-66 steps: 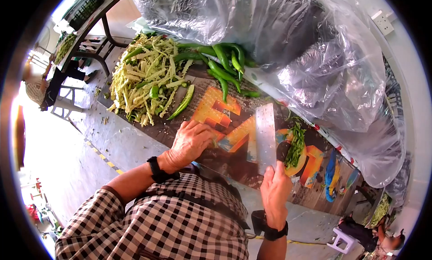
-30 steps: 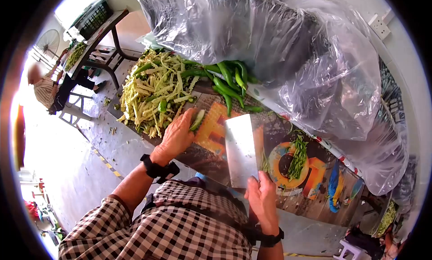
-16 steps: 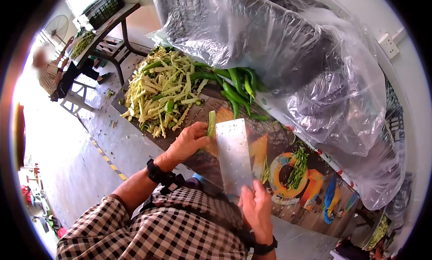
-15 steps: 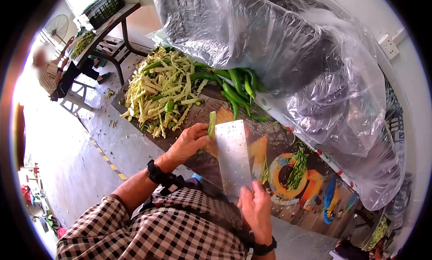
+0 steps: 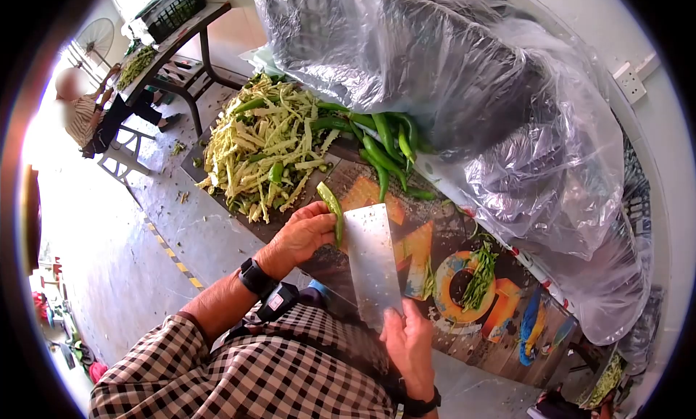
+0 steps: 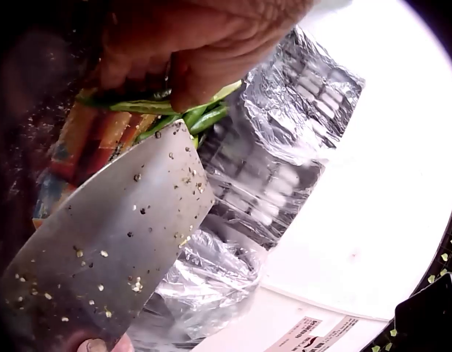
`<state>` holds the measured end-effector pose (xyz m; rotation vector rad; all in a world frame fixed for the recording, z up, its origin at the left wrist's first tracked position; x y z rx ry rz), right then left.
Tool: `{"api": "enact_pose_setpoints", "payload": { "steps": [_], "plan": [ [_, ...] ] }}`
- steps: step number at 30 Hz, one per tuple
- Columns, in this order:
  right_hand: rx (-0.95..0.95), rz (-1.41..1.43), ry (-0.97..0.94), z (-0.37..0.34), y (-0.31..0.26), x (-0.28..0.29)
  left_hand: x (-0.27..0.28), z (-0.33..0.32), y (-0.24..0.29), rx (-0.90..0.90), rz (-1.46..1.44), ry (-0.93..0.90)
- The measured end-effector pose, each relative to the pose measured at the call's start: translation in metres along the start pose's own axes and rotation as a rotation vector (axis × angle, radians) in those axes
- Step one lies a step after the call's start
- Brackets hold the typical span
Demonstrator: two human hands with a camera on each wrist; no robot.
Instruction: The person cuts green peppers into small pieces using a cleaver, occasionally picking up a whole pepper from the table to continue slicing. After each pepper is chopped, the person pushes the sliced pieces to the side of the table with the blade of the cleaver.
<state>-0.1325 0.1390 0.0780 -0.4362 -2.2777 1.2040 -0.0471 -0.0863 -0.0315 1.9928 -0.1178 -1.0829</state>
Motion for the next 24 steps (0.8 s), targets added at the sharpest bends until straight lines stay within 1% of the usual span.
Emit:
{"api": "enact_pose_setpoints", "payload": {
  "steps": [4, 8, 11, 14, 17, 22, 24],
  "plan": [
    [0.009, -0.044, -0.001, -0.001, 0.0, -0.001, -0.001, -0.002, -0.003, -0.008, -0.016, 0.05],
    [0.023, -0.095, 0.02, 0.0, 0.001, -0.001, -0.001, -0.002, -0.005, 0.006, 0.031, 0.074],
    [0.095, -0.233, 0.089, 0.003, 0.011, 0.001, -0.001, -0.003, -0.005, 0.022, 0.065, 0.073],
    [0.126, -0.306, 0.153, 0.002, 0.019, 0.002, -0.004, -0.005, -0.005, 0.024, 0.078, 0.083],
    [0.146, -0.305, 0.17, 0.002, 0.018, 0.002, -0.006, -0.006, -0.004, 0.018, 0.086, 0.084],
    [0.117, -0.218, 0.115, 0.007, 0.024, 0.003, -0.005, -0.006, -0.009, 0.071, 0.13, 0.019],
    [0.108, -0.203, 0.114, 0.007, 0.024, 0.002, -0.004, -0.006, -0.011, 0.066, 0.143, 0.025]
  ]
}}
Point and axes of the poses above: each hand's wrist, its own z-axis towards the middle knuckle, its own x-axis out of the back of the hand, y = z × x, the point moved 7 cm from there along z, towards the middle knuckle, and after that the axes turned 9 degrees about -x, right-handed, at the moved point
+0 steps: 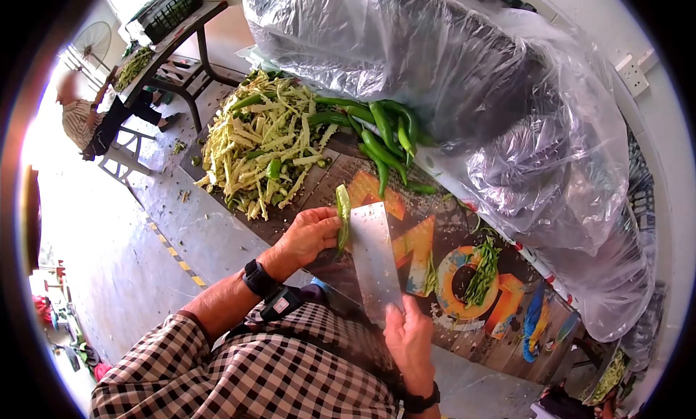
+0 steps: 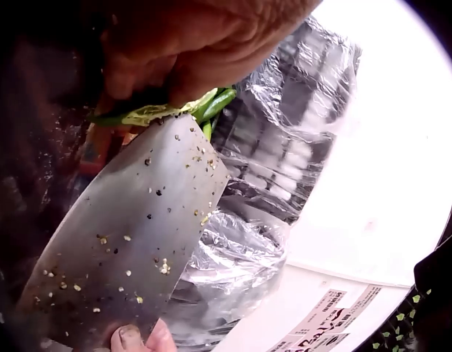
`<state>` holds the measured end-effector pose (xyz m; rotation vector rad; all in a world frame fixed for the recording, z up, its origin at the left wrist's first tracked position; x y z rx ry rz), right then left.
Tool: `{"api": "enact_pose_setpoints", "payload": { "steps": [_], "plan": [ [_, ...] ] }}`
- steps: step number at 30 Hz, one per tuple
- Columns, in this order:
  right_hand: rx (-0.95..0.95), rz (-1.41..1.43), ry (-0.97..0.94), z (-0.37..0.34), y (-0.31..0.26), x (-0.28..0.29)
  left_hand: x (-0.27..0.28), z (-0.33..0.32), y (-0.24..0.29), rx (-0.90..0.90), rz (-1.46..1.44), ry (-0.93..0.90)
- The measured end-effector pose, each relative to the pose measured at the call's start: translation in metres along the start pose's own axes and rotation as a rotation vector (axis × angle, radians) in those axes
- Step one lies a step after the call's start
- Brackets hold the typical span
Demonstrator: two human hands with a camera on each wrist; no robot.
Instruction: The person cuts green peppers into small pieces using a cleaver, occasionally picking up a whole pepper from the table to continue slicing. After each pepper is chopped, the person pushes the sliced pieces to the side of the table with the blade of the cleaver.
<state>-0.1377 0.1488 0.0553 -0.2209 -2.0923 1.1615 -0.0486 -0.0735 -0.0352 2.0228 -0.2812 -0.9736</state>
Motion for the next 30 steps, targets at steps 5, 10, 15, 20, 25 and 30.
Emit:
{"api": "enact_pose_setpoints", "payload": {
  "steps": [5, 10, 15, 20, 25, 30],
  "plan": [
    [0.018, -0.035, 0.018, -0.002, -0.005, 0.0, -0.004, -0.002, 0.003, -0.06, 0.109, 0.012],
    [-0.066, 0.127, -0.034, 0.002, 0.0, -0.001, -0.01, -0.004, -0.001, -0.055, 0.178, -0.081],
    [-0.144, 0.352, -0.147, 0.01, 0.005, -0.002, -0.01, -0.004, -0.004, 0.015, 0.239, -0.1],
    [-0.241, 0.47, -0.265, 0.018, 0.026, -0.006, -0.008, -0.004, -0.003, 0.016, 0.233, -0.107],
    [-0.286, 0.549, -0.288, 0.023, 0.01, -0.011, -0.019, -0.01, 0.01, -0.116, 0.344, -0.079],
    [-0.243, 0.47, -0.251, 0.027, 0.008, -0.007, -0.015, -0.011, 0.016, -0.215, 0.724, -0.181]
  ]
}}
Point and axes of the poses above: each hand's wrist, its own z-axis towards the middle knuckle, its own x-axis out of the back of the hand, y = z × x, the point moved 7 cm from there along z, towards the middle knuckle, and after that the axes turned 9 degrees about -x, right-handed, at the moved point
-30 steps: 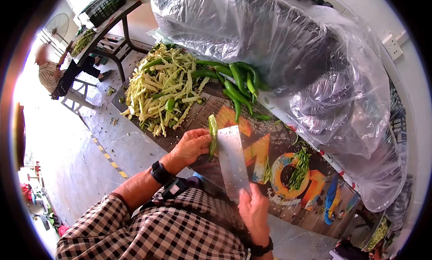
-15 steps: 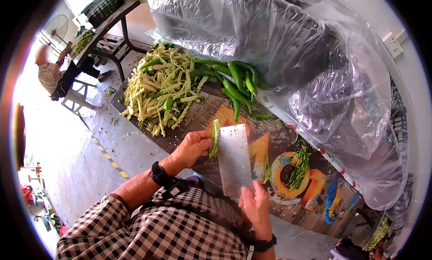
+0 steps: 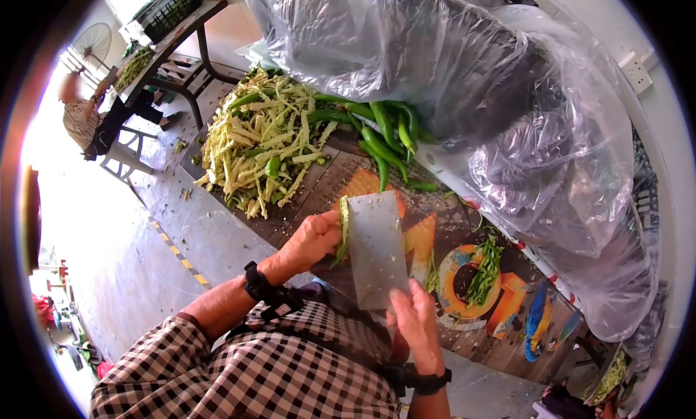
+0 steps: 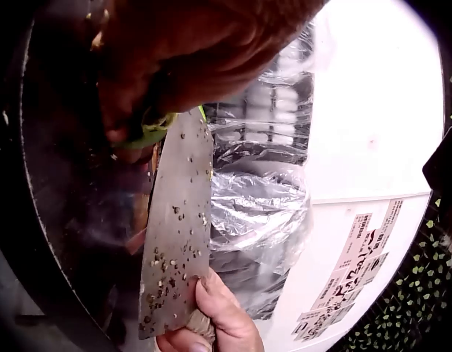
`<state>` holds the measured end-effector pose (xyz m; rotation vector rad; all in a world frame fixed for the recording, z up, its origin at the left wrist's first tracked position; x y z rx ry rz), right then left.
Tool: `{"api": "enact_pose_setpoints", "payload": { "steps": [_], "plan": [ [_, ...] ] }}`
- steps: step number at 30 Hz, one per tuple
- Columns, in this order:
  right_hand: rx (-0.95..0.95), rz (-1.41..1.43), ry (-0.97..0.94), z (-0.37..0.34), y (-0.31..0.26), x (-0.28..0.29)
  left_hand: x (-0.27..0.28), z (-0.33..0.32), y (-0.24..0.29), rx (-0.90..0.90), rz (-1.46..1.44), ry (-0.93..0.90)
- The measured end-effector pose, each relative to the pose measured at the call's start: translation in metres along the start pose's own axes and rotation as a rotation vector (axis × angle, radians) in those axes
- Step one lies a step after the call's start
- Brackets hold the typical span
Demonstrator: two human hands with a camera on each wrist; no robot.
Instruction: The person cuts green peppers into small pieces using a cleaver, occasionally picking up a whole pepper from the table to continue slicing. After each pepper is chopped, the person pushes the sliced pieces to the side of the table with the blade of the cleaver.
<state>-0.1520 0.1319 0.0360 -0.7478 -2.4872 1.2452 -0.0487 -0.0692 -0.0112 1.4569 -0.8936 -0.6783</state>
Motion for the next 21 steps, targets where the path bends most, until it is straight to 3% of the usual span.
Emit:
{"api": "enact_pose_setpoints", "payload": {
  "steps": [5, 7, 10, 16, 21],
  "plan": [
    [0.076, -0.157, 0.027, -0.006, -0.003, 0.01, -0.001, 0.0, 0.015, -0.1, 0.099, 0.031],
    [0.053, -0.142, 0.023, -0.006, -0.007, 0.009, 0.002, 0.0, 0.024, -0.144, 0.238, 0.027],
    [-0.027, -0.047, -0.006, -0.003, 0.001, 0.008, 0.0, 0.001, 0.019, -0.174, 0.211, 0.014],
    [-0.156, 0.224, -0.085, 0.002, 0.009, -0.002, -0.002, -0.001, 0.005, 0.047, -0.091, -0.049],
    [-0.148, 0.207, -0.118, 0.003, 0.012, 0.002, -0.003, -0.001, 0.003, 0.021, -0.035, -0.123]
  ]
}}
Point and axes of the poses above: each hand's wrist, its own z-axis towards the middle knuckle, its own x-axis out of the back of the hand, y = z × x, the point moved 7 cm from there along z, towards the middle knuckle, and after that the axes turned 9 degrees about -x, right-handed, at the moved point
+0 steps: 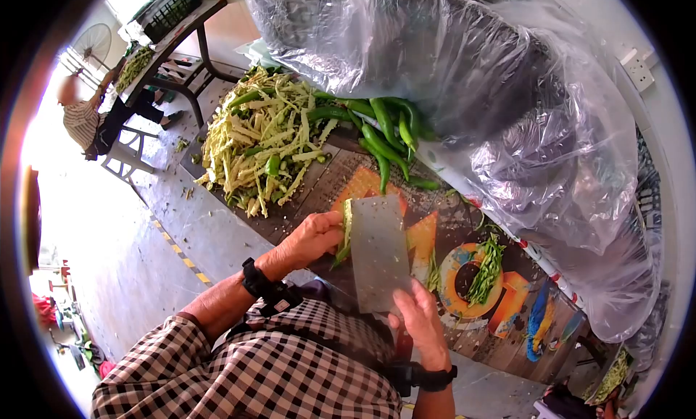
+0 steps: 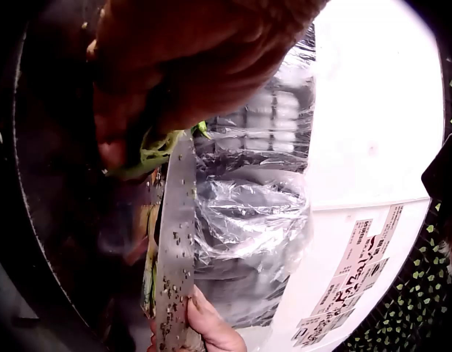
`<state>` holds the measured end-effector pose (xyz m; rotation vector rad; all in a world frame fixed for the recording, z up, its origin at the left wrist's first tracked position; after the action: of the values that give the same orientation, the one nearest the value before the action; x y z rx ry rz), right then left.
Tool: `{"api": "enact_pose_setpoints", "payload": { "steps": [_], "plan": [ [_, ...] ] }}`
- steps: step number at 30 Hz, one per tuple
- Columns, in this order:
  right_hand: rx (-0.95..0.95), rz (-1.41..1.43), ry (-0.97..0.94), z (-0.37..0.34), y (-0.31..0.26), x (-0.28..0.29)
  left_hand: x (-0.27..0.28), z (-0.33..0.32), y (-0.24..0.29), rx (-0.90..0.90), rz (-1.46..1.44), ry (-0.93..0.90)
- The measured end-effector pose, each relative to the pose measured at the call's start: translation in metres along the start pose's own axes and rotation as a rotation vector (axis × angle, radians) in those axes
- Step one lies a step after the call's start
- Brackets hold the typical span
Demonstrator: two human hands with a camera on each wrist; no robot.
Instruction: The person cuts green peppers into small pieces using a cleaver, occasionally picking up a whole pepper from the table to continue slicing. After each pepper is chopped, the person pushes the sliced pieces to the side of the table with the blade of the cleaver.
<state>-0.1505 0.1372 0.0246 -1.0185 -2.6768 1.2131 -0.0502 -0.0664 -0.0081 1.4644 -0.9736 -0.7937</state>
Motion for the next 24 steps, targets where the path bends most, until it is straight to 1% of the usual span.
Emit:
{"api": "enact_pose_setpoints", "payload": {
  "steps": [2, 4, 5, 7, 8, 11, 14, 16, 17, 19, 20, 22, 24],
  "plan": [
    [0.023, -0.096, -0.021, -0.003, -0.005, 0.001, 0.0, 0.0, 0.003, -0.007, 0.046, -0.03],
    [0.031, -0.107, -0.027, -0.001, -0.001, 0.005, -0.001, 0.0, 0.001, -0.004, 0.071, -0.048],
    [0.035, -0.111, -0.03, 0.0, 0.0, 0.006, -0.001, 0.0, -0.001, 0.001, 0.009, -0.03],
    [-0.011, -0.038, -0.008, -0.002, -0.002, -0.002, -0.003, 0.0, -0.002, 0.01, -0.115, 0.003],
    [-0.034, -0.002, 0.002, -0.002, -0.003, -0.004, -0.003, 0.0, -0.001, 0.013, -0.102, 0.003],
    [-0.022, 0.115, -0.077, 0.005, -0.001, -0.009, -0.001, -0.002, 0.011, 0.028, -0.082, -0.004],
    [-0.024, 0.065, -0.037, 0.003, -0.003, -0.008, 0.0, -0.002, 0.009, 0.035, -0.075, -0.027],
    [0.019, -0.096, -0.02, -0.005, -0.013, -0.01, 0.001, -0.001, 0.003, 0.028, -0.035, -0.042],
    [0.039, -0.177, -0.009, -0.008, -0.017, -0.009, 0.0, 0.0, 0.001, 0.028, -0.061, -0.017],
    [0.058, -0.228, 0.014, -0.009, -0.011, -0.001, -0.001, 0.0, 0.0, 0.026, -0.113, 0.037],
    [0.069, -0.253, 0.024, -0.009, -0.008, 0.002, -0.002, 0.0, -0.001, 0.02, -0.133, 0.022],
    [0.03, -0.194, 0.004, -0.01, -0.005, 0.004, -0.002, 0.0, -0.001, 0.006, -0.172, -0.007],
    [-0.002, -0.129, -0.016, -0.009, 0.0, 0.004, 0.0, 0.0, 0.008, 0.016, -0.119, -0.028]
  ]
}}
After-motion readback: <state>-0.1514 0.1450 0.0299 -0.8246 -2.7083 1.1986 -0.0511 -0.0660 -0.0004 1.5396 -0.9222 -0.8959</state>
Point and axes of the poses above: each hand's wrist, its own z-axis towards the middle knuckle, its own x-axis out of the back of the hand, y = z × x, the point moved 7 cm from there along z, towards the middle knuckle, and after that the axes turned 9 degrees about -x, right-handed, at the moved point
